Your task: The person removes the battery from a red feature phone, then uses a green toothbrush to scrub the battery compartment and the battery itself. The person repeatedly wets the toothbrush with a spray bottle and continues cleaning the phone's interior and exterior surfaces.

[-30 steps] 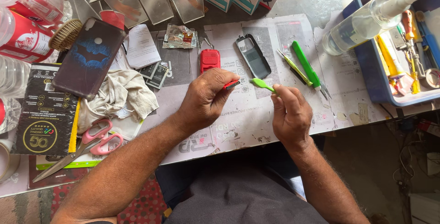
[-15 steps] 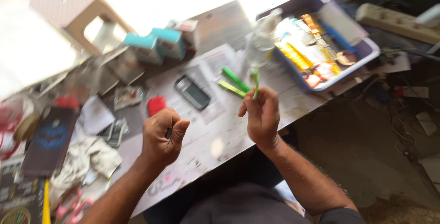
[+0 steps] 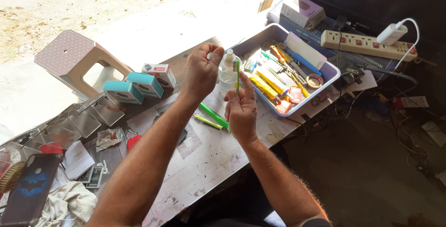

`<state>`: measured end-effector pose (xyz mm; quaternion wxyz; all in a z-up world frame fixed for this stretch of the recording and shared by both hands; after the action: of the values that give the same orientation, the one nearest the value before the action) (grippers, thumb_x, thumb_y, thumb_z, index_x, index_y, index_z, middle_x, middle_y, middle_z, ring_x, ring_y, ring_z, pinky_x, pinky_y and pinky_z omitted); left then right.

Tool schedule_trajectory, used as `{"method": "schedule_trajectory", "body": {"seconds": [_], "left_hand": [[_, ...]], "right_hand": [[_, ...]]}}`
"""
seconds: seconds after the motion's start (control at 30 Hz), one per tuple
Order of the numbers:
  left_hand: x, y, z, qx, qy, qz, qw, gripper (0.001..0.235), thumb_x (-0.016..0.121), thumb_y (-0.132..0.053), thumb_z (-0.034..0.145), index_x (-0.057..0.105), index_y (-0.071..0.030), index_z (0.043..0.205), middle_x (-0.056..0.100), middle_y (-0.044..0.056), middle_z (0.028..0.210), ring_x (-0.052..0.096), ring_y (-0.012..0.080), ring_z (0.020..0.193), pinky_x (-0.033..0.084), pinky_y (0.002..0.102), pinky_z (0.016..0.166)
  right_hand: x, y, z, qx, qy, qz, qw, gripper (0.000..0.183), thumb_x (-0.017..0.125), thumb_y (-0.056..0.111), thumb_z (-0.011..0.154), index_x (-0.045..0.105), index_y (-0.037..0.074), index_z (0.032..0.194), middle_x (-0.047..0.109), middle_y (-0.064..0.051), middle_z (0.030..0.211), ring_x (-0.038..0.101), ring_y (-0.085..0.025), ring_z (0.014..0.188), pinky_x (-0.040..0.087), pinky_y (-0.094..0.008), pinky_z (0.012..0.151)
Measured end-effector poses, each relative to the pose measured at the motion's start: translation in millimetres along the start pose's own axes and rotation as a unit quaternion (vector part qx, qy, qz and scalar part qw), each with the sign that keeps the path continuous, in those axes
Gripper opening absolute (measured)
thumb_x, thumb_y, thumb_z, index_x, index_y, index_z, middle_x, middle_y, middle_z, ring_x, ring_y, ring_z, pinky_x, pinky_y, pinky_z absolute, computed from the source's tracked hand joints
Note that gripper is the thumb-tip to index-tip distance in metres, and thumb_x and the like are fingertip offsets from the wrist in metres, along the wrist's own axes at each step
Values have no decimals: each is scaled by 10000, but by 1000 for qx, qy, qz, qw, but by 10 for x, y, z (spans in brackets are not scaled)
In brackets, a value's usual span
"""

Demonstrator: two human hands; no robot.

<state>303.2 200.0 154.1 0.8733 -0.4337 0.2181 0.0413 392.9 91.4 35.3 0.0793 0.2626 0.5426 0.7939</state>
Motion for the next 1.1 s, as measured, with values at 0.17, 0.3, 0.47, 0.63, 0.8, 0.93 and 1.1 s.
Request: {"method": "schedule_trajectory", "body": {"seconds": [0.17,0.3,0.47,0.63,0.8,0.93,1.1], "left_hand": [[300,426,129,-120,50,-82,988,312,641,-308,998,744,-13,988,751,92,854,688,127,768,564,295,693],[456,530,140,-129,77,-175,973,279,650,-280,988,746,-17,999,744,71,857,678,112,780,562,270,712],[496,636,145,-138,80,-202,966,249,679,-251,970,755,-14,971,733,68,843,665,105,776,553,255,721],[491,680,166,-158,80,-190,966,208,697,-225,943,757,-26,936,724,60,814,658,95,752,546,246,701],[520,679,166,-159,56,-221,961,184,695,-192,924,734,-22,868,707,48,762,647,100,706,533,251,655],[494,571,115,-132,30,-208,969,196,682,-185,945,730,-24,843,673,26,726,596,77,682,488,243,626],[111,246,-130,-56,-16,-157,986,172,670,-183,986,702,-15,1005,679,26,841,572,66,744,485,241,660]], "right_hand": [[-28,-43,137,5,-9,52,999,557,488,81,1079,292,107,1600,587,-61,891,430,-15,500,396,-195,391],[-19,-38,154,3,-1,47,999,542,488,91,1090,297,99,1596,599,-65,900,443,-20,510,405,-197,403],[-10,-33,185,-3,4,61,998,544,491,107,1092,295,100,1599,594,-59,893,444,-23,511,402,-196,409],[-2,-29,221,-1,8,54,999,548,504,100,1086,307,102,1597,593,-56,869,441,-24,502,393,-198,400],[32,-75,253,6,16,70,997,542,492,111,1088,312,125,1599,589,-48,867,435,-18,493,388,-198,390],[13,-82,219,11,21,131,991,541,510,102,1089,335,138,1599,591,-54,878,428,-20,504,371,-202,399],[-25,22,90,48,56,272,959,539,525,100,1075,354,162,1581,627,-87,895,462,-58,506,399,-231,424]]}}
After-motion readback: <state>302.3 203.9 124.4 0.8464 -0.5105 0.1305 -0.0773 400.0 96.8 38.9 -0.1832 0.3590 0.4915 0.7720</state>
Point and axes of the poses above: each hand's wrist, its own z-axis towards the middle knuckle, its own x-axis out of the palm, y = z × x, the point moved 9 cm from there along z, towards the middle knuckle
